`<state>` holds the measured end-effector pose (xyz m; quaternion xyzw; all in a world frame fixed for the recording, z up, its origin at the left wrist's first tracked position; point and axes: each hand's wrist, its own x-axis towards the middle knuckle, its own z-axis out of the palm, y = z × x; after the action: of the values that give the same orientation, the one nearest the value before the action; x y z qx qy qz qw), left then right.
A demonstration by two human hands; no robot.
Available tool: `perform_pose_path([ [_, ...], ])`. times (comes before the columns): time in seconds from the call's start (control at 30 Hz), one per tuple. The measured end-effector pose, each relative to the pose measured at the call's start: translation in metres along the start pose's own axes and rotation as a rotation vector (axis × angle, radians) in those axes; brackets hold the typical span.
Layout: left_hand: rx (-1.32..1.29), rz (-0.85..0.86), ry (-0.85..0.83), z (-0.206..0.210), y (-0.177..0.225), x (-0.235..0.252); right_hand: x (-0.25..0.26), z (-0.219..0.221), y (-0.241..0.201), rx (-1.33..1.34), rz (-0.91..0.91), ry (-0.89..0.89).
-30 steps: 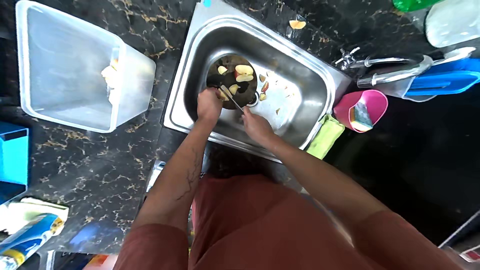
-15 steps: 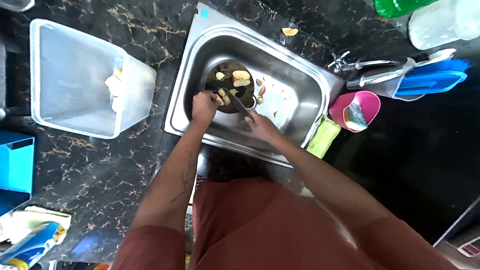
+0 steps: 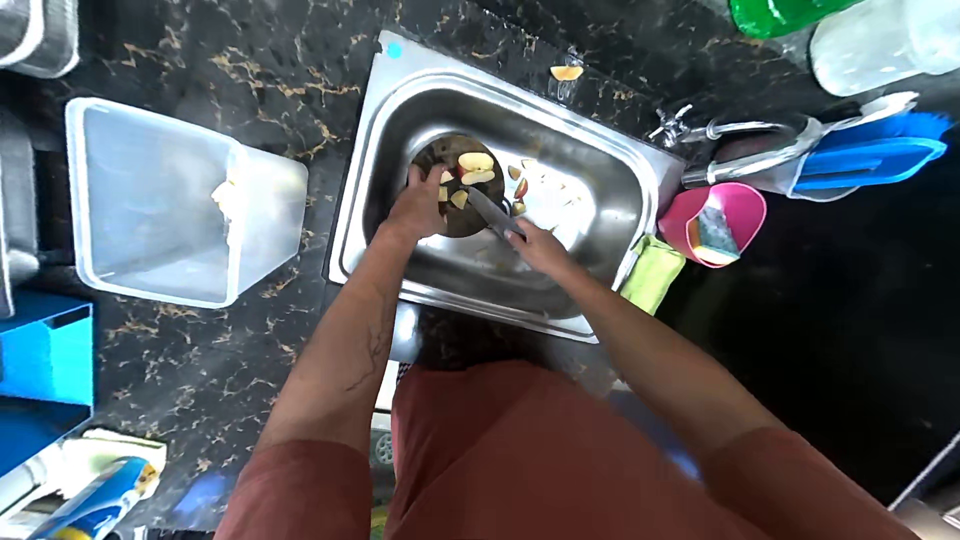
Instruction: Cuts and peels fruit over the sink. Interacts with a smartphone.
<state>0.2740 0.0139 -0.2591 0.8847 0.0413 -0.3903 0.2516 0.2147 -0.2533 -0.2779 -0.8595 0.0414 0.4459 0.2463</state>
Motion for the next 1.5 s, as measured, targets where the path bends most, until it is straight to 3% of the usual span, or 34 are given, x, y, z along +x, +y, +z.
perform_pose_path([
  [0.23, -0.192, -0.114, 0.174, 0.027, 0.007, -0.003, 0.008, 0.012, -0.027, 0.028, -0.029, -0.023],
  [0.73, -0.43, -0.029, 0.315, 0.041, -0.001, -0.01, 0.003, 0.015, -0.031, 0.085, -0.08, 0.015],
  [0.97, -0.458, 0.034, 0.404, 0.027, 0.006, -0.044, -0.026, -0.002, -0.044, 0.077, -0.086, 0.04],
  [1.23, -0.502, 0.092, 0.697, -0.062, 0.011, -0.158, -0.117, -0.06, -0.15, 0.041, -0.247, 0.076],
  [1.37, -0.496, 0.1, 0.863, -0.117, -0.011, -0.225, -0.156, -0.07, -0.23, -0.059, -0.366, 0.084],
  [1.5, -0.462, -0.016, 0.983, -0.148, -0.059, -0.245, -0.168, -0.056, -0.294, -0.258, -0.457, 0.203],
])
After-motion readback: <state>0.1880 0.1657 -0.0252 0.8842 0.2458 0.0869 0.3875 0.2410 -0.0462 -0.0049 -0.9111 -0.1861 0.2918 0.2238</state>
